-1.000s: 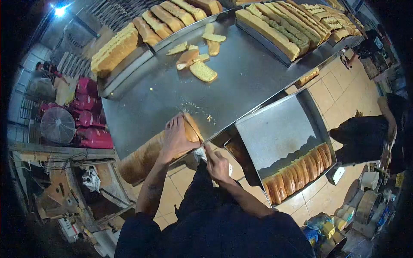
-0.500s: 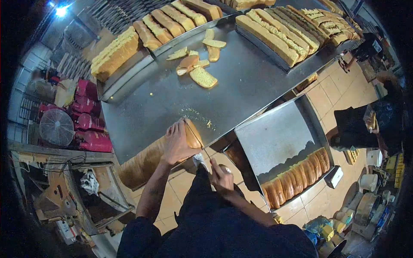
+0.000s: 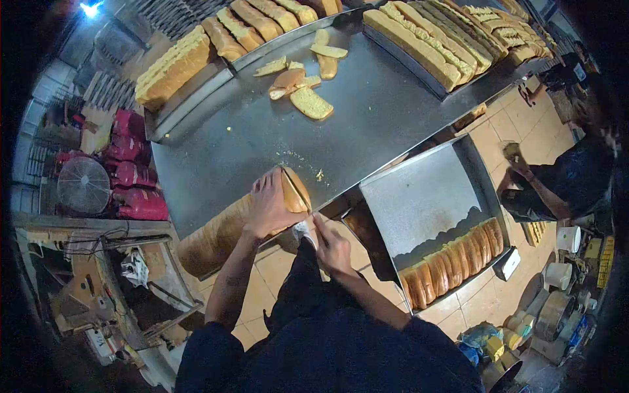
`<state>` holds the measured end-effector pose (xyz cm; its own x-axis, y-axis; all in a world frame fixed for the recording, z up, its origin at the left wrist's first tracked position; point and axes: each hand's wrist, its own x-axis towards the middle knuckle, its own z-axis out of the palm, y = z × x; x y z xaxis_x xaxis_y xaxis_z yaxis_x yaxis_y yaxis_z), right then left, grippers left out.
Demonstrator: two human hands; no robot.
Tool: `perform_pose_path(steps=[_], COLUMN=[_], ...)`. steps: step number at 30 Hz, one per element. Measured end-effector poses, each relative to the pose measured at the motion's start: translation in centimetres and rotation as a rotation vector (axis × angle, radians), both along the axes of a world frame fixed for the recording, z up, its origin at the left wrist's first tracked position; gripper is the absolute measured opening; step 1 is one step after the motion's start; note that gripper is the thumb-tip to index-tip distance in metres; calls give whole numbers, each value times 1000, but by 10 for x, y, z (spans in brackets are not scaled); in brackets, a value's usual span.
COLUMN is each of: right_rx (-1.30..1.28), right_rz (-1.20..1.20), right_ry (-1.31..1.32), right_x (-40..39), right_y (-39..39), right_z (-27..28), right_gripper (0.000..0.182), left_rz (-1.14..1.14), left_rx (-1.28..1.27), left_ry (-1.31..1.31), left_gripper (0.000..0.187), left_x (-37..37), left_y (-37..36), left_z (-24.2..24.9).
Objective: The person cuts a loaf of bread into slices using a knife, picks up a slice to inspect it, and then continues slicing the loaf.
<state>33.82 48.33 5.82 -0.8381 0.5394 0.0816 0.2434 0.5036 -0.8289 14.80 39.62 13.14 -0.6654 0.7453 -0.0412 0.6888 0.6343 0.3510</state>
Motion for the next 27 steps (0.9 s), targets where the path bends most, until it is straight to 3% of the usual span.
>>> perform_pose_path(steps=[2,5,7,9,12,15,16,17,19,22,27], right_rx=[-17,-25,-41,26,-74,-44,-40,-104,-18,2,-56], right_rz=[-22,-24,18,11,-42,-17,11,58,6,-37,6], right_ry=[50,-32,-3,4,38,-40,54,23,-16,0,-26], right_x=[38,26,-9,-7,45,21,2,-14,-5,45,0], right_y=[-6,-6,4,2,-5,1,4,6,5,-1,6], right_z=[-15,-8,1,4,-11,3,0,-5,6,-7,-6], right_gripper=[49,38,38,39,40,41,42,57,38,43,45], left_rz=[4,0,-5,0,-3,-18,-19,-15,-14,-19,-27], left_rx=[4,8,21,19,3,17,21,26,18,-8,-8], left_ry=[5,-3,1,-1,-30,18,4,-13,-28,-31,-48], left_gripper=[119,117,116,116,118,118,118,118,118,119,119], left_x=[-3,0,2,0,-3,-2,-2,0,-1,-3,1], left_y=[4,2,3,2,4,2,3,3,5,6,5], left_z=[2,3,3,0,2,-6,-7,-6,-6,-6,-3])
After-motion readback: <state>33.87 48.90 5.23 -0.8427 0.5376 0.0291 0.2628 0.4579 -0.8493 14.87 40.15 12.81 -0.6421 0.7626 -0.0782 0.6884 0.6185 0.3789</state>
